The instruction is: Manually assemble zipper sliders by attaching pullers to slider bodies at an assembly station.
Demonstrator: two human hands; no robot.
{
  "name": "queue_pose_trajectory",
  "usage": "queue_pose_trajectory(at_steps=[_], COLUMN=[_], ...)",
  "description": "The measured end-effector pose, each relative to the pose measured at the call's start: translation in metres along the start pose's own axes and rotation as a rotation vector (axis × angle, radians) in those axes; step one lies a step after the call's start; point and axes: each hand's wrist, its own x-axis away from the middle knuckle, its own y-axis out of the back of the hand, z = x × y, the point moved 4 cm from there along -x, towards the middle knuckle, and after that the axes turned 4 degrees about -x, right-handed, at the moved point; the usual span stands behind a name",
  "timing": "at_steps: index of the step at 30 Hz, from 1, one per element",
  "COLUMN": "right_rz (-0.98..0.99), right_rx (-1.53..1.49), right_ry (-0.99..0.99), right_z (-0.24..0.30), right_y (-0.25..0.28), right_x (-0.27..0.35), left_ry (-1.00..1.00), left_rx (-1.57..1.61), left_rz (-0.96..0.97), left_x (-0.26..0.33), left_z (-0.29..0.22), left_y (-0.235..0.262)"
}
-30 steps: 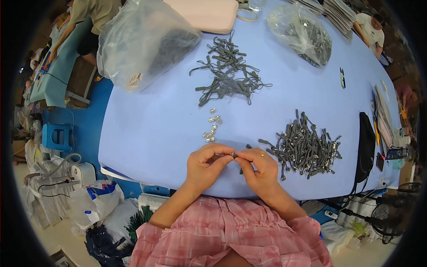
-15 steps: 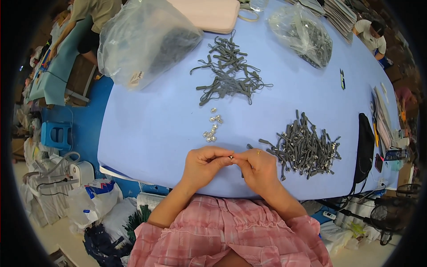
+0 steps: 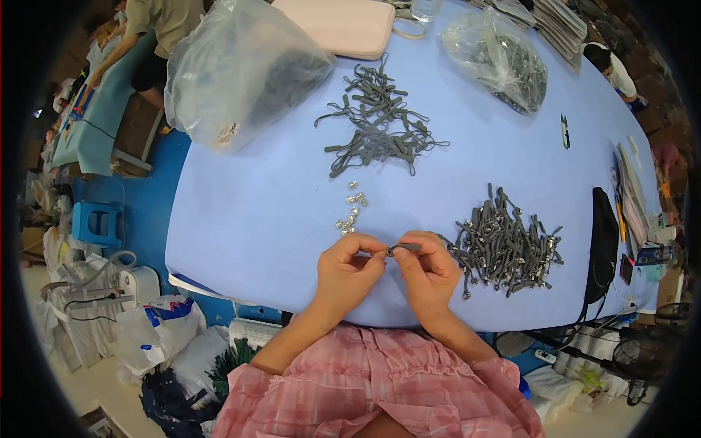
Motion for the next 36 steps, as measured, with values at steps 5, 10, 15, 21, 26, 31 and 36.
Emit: queue_pose_trajectory(at_steps=[5, 10, 15, 21, 26, 31, 36], right_rz=[0.221, 0.269, 0.422, 0.588, 0.732, 0.67, 0.474], right_rx=[0.608, 0.848, 0.973, 1.039, 0.658, 0.381, 0.066], right_ry=[0.344, 0.46, 0.522, 0.349, 0.159, -0.244, -0.567], right_z=[0.013, 0.018, 0.025, 0.024, 0.018, 0.009, -0.002], right_y=[-0.006, -0.012, -0.016, -0.017, -0.001, 0.002, 0.003], right_x=[-0.004, -0.003, -0.01, -0.013, -0.023, -0.016, -0.001], left_ry=[0.008, -0.136, -0.476, -0.559, -0.387, -0.285, -0.316], left_rx=[0.101, -0.129, -0.563, -0.618, -0.396, -0.187, -0.33], left_rz=[-0.1, -0.057, -0.1, -0.09, 0.158, 0.251, 0.093], left_x=[-0.008, -0.006, 0.0, 0.007, -0.003, -0.001, 0.008], left_z=[-0.011, -0.02, -0.04, -0.033, -0.032, -0.026, -0.02], left_y=[0.009, 0.015, 0.01, 0.01, 0.016, 0.015, 0.01])
